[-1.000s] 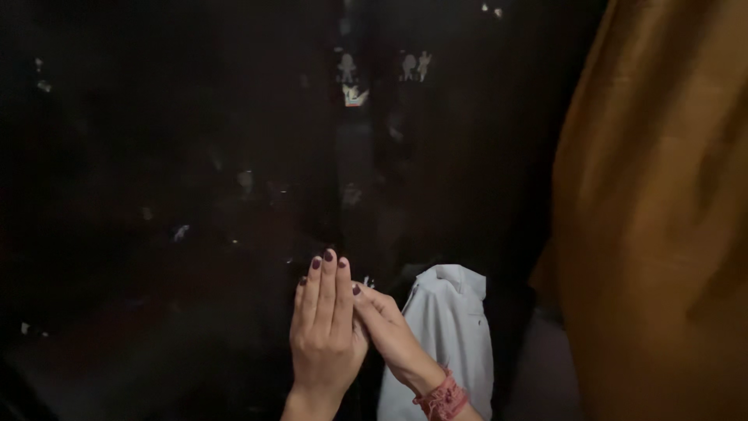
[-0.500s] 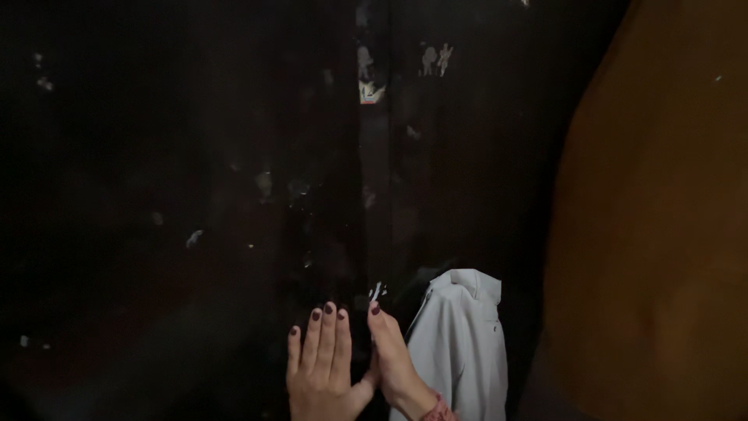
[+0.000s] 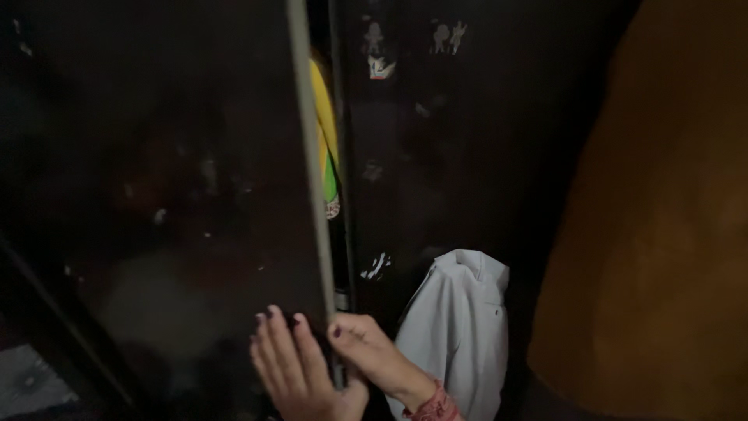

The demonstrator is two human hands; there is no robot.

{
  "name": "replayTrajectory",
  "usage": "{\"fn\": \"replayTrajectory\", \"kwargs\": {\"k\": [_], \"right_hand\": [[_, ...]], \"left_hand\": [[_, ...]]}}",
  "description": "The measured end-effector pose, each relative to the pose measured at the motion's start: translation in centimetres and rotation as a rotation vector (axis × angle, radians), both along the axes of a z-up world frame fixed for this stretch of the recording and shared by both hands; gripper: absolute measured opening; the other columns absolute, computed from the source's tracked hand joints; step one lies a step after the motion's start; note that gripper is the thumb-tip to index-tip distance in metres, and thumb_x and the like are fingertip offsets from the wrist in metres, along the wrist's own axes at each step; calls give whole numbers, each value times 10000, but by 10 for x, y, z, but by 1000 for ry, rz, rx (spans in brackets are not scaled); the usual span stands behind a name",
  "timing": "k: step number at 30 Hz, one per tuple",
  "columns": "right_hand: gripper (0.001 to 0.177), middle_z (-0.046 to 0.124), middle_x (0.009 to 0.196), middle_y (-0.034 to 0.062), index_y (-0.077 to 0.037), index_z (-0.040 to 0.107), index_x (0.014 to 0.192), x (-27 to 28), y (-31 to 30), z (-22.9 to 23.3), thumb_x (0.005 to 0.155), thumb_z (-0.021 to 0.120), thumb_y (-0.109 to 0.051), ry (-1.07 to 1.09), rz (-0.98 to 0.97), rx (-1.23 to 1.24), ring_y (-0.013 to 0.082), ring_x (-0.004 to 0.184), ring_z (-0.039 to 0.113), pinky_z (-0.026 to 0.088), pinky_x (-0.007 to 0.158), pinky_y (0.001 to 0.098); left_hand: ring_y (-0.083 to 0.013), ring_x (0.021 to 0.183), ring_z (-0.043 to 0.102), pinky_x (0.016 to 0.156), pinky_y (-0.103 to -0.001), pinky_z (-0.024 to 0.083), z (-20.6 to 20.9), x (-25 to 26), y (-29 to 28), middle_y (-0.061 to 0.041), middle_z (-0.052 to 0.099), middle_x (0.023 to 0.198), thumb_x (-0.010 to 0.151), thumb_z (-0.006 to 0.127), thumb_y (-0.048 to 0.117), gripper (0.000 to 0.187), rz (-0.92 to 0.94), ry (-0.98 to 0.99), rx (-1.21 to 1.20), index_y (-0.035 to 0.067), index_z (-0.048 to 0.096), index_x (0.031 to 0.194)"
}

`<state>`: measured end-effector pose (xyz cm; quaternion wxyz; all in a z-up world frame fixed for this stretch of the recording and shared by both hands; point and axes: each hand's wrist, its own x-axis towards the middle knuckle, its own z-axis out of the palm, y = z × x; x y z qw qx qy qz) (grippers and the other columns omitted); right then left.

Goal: The person opens a drawer containing bangles and closes it, then moves to a hanging rod and adjusts several colorful garments on hangers. The person shifts garments left and right, smooths them, and closes the wardrobe doors.

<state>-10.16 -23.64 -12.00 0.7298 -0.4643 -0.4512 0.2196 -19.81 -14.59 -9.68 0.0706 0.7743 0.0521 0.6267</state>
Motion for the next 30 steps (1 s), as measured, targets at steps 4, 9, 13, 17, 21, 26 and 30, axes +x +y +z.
{"fn": "replayTrajectory", "kwargs": {"k": [4, 9, 13, 17, 21, 26, 30], "right_hand": [[447, 658, 1065, 22, -17, 606, 1216, -26, 1, 19, 1076, 495, -427, 24, 123, -117, 99, 965, 610, 506, 854, 246], [529, 746, 1199, 98, -13, 568, 1444, -48, 7, 69, 1043, 536, -356, -93, 158, -38, 156, 1100, 719, 588, 925, 285], [404, 779, 1086, 151, 40, 662, 1299, -35, 11, 69, 1031, 599, -255, -92, 89, -9, 191, 977, 763, 615, 818, 304], [349, 795, 966, 180, 69, 740, 1106, -10, 23, 44, 1026, 634, -254, 90, 4, -17, 208, 820, 776, 622, 717, 295], [390, 775, 986, 169, 71, 726, 1104, 12, 24, 18, 1075, 639, -308, 173, -26, 53, 180, 829, 713, 575, 700, 263], [511, 652, 1382, 85, -49, 595, 1413, 27, 17, 22, 978, 624, -315, 225, -132, 30, 160, 1238, 638, 528, 878, 266], [646, 513, 1563, 73, -142, 413, 1560, 36, 11, 37, 969, 606, -318, 216, -227, -14, 171, 1405, 493, 456, 1037, 345]], "left_hand": [[-504, 1420, 484, 1161, -674, 423, 35, -44, -23, -282, 433, 1538, 867, 629, 11, 597, 200, -110, 56, -40, 445, 1432], [-523, 1419, 490, 1154, -568, 494, 72, -106, -17, -329, 431, 1523, 831, 623, -15, 695, 159, -59, 71, -65, 391, 1484], [-493, 1368, 555, 1107, -515, 517, 80, -132, -16, -341, 493, 1506, 769, 651, 13, 766, 236, -98, 17, -56, 397, 1489], [-488, 1345, 587, 1105, -505, 525, 77, -153, 0, -359, 505, 1498, 739, 682, 52, 837, 309, -100, 6, -62, 394, 1517], [-521, 1273, 589, 1076, -532, 525, 76, -170, 21, -384, 518, 1408, 699, 694, 98, 855, 320, -119, 103, -98, 388, 1473], [-452, 1181, 648, 1026, -472, 565, 63, -155, 36, -313, 583, 1407, 782, 706, 125, 756, 392, -300, 81, -62, 478, 1478], [-446, 1234, 606, 1090, -458, 521, 53, -150, 48, -339, 544, 1448, 901, 663, 260, 734, 240, -284, 94, -108, 440, 1496]]}}
